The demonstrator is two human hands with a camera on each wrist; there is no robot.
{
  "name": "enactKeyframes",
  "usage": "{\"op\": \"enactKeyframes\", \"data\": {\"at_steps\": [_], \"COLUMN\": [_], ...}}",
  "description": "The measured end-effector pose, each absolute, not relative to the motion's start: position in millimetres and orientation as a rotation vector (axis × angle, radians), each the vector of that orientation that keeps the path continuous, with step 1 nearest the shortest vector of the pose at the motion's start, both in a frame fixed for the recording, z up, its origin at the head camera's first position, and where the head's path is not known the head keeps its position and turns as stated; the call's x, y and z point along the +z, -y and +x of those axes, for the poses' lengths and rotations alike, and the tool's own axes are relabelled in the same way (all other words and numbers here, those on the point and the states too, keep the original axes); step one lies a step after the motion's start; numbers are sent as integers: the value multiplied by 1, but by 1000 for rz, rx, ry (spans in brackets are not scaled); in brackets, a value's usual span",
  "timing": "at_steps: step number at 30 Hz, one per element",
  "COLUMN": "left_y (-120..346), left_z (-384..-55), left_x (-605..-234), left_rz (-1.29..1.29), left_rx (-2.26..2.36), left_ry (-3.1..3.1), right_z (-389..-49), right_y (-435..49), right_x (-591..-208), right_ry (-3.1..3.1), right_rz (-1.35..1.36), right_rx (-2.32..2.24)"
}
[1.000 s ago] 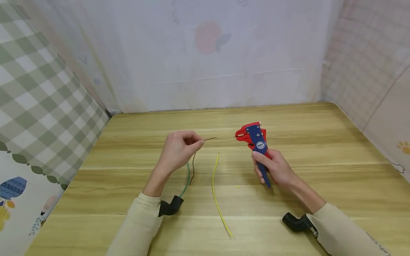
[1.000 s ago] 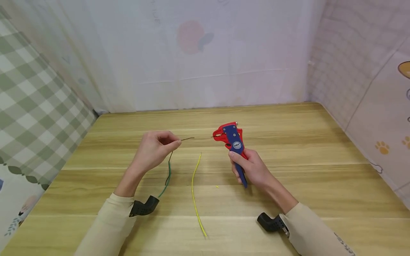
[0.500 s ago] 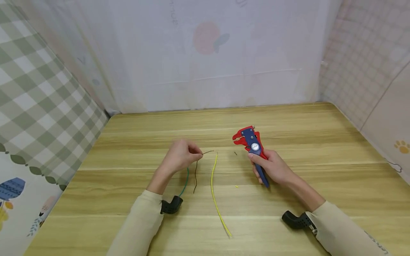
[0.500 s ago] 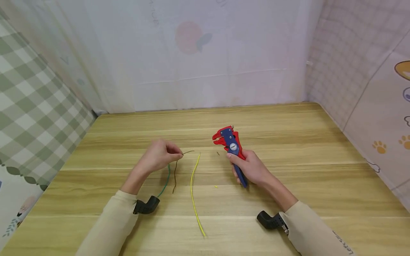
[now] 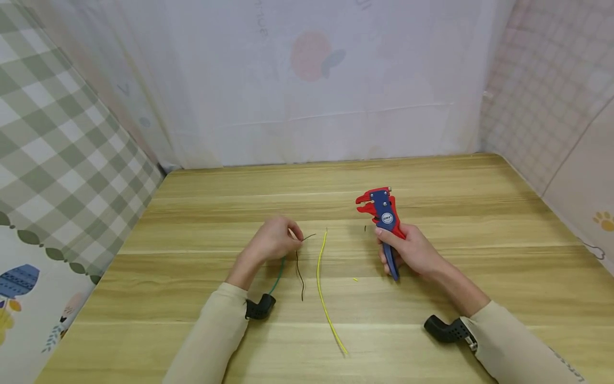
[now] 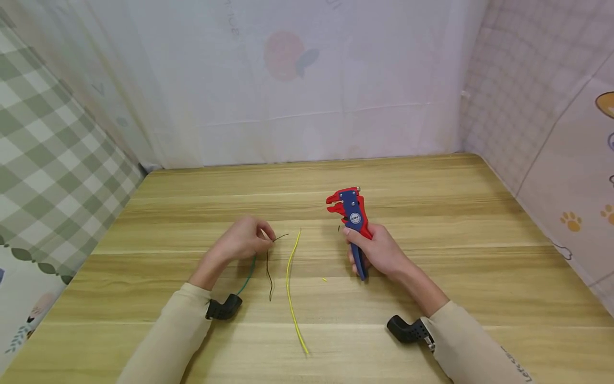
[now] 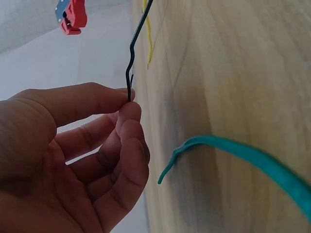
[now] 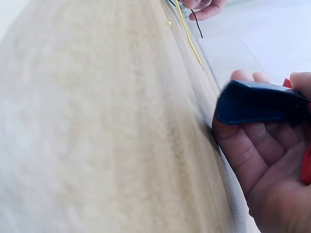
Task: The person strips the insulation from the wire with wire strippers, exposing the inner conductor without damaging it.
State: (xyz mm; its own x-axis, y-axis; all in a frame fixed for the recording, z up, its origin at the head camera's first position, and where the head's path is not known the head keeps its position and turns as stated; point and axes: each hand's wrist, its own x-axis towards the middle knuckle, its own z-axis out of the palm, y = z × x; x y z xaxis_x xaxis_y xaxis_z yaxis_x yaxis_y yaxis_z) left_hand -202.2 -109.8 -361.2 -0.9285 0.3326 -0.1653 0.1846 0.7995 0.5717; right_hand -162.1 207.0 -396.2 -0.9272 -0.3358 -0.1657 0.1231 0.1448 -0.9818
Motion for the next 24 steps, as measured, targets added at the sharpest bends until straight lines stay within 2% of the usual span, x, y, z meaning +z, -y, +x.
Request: {"op": "enactKeyframes", "data": {"at_steps": [24], "left_y": [105], "left_z": [-199], "left_x": [-369], "left_rz": [308], "left_rx": [712], "left_ry": [-2787], "right_z": [-162], "right_y": [-209], "right_x": [-401], "right_ry": [-1935], "right_rz": [-283], "right_rx": [-1944]}}
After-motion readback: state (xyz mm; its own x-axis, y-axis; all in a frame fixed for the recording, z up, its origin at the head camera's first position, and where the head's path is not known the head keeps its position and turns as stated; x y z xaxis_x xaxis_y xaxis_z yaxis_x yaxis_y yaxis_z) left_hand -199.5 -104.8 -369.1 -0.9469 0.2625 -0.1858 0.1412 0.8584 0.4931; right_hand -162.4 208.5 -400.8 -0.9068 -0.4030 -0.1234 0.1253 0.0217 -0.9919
